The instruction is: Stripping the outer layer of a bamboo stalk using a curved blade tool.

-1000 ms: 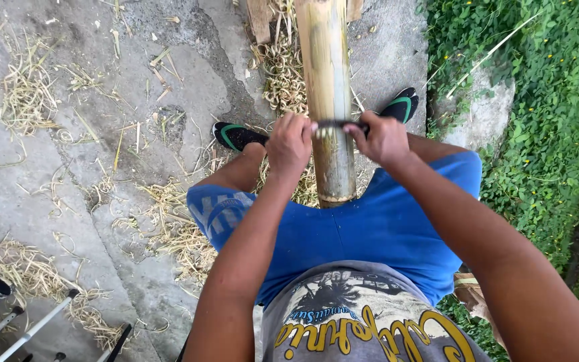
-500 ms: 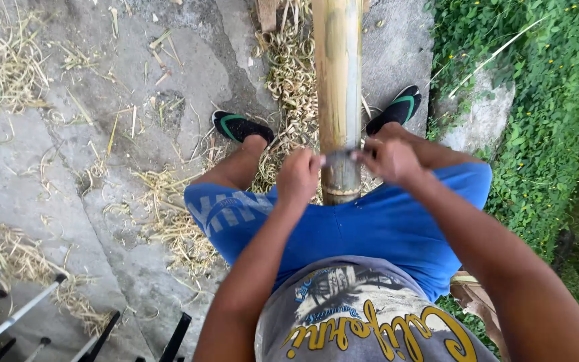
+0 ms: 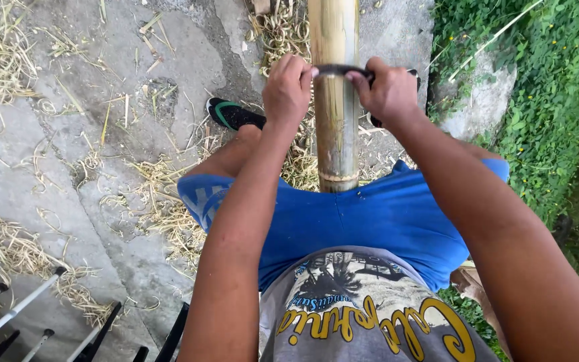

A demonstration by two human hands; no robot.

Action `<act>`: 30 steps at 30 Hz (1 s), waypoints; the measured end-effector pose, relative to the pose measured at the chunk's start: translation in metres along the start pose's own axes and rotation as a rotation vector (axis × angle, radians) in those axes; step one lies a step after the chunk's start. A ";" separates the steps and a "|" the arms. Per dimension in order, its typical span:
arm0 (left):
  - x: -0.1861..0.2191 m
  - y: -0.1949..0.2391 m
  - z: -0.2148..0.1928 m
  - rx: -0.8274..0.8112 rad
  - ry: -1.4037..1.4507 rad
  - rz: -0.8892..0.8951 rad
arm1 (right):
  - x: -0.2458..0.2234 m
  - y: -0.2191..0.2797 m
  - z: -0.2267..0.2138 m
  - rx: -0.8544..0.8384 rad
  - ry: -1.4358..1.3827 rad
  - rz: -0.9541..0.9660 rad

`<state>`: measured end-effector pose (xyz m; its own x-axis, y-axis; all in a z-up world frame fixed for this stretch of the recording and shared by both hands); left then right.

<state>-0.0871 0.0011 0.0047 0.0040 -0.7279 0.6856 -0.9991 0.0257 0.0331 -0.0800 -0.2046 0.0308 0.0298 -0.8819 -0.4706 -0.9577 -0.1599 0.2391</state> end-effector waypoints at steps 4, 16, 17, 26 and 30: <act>0.028 0.054 -0.018 0.046 -0.014 0.081 | 0.006 0.055 0.009 0.032 0.031 -0.041; 0.041 0.167 -0.007 -0.100 0.023 0.012 | 0.020 0.165 0.040 -0.110 -0.021 0.031; 0.042 0.177 -0.006 -0.115 0.033 -0.019 | 0.023 0.174 0.045 -0.150 0.009 0.061; 0.034 0.240 0.016 -0.280 0.127 -0.191 | 0.031 0.226 0.064 -0.448 -0.029 0.130; 0.032 0.186 0.011 -0.195 0.137 -0.120 | 0.048 0.176 0.062 -0.399 -0.023 0.207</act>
<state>-0.2729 -0.0245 0.0246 0.1408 -0.6348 0.7597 -0.9642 0.0863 0.2508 -0.2653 -0.2475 -0.0026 -0.1614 -0.9041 -0.3956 -0.7571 -0.1437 0.6373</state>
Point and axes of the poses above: each hand's wrist, its own y-axis away from the middle knuckle, its own z-axis out of the palm, x = y × z, the point moved 9 cm from there along -y, towards the middle knuckle, and after that the axes turned 6 degrees about z, right-handed, at the moved point
